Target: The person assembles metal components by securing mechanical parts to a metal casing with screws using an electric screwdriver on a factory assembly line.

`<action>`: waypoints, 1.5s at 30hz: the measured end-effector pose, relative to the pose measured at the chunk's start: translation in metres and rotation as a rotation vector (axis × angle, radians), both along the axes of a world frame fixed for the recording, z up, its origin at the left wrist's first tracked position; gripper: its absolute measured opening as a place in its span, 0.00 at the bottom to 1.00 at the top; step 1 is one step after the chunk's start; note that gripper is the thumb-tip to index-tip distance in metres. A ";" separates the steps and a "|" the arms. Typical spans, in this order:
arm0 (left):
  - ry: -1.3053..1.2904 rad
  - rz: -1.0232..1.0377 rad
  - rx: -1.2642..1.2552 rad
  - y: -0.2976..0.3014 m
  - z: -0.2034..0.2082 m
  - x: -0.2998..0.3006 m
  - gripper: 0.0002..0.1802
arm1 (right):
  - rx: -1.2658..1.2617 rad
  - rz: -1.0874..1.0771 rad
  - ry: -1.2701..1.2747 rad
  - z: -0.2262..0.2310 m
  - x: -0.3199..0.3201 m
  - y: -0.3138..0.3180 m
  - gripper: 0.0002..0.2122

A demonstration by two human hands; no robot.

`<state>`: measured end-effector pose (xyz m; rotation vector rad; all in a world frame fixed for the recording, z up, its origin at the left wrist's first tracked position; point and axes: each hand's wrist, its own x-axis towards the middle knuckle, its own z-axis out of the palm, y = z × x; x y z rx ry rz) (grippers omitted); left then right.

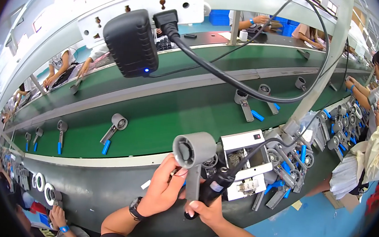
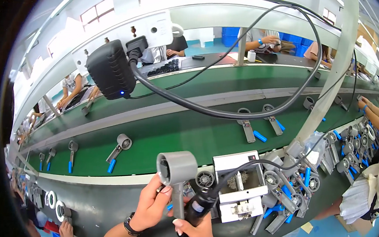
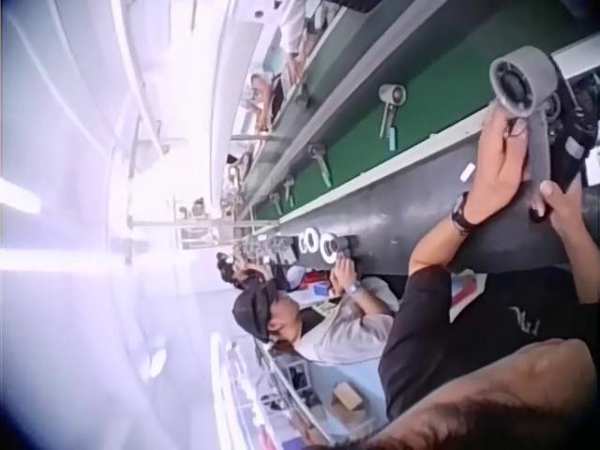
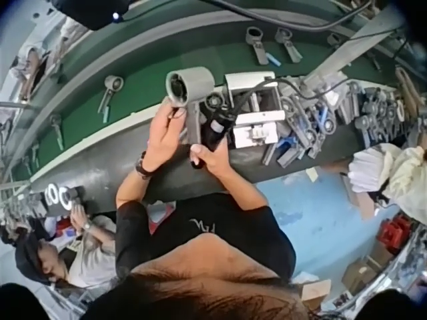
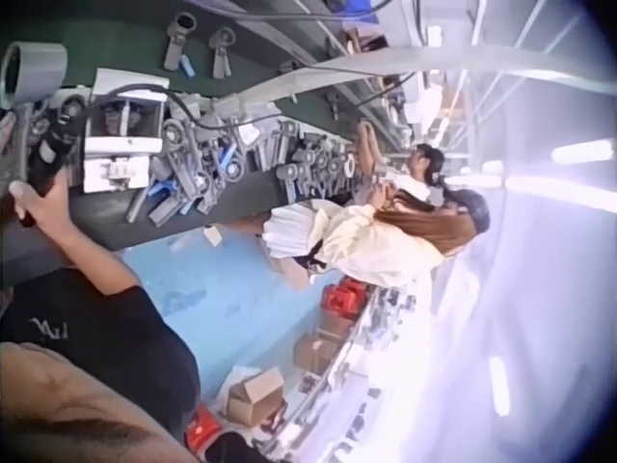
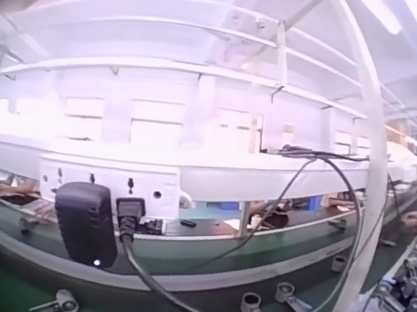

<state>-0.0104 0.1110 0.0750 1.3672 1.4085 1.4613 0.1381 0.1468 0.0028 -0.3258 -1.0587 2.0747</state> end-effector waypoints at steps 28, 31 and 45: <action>-0.495 -0.209 -0.094 -0.006 -0.015 -0.034 0.06 | 0.047 -0.082 -0.039 -0.002 0.006 0.007 0.30; -0.475 -0.179 -0.050 -0.003 -0.012 -0.026 0.05 | 0.074 -0.039 -0.082 0.003 0.013 0.009 0.29; -0.404 -0.121 -0.068 -0.004 -0.015 -0.036 0.05 | 0.087 0.036 -0.163 0.009 0.009 0.008 0.27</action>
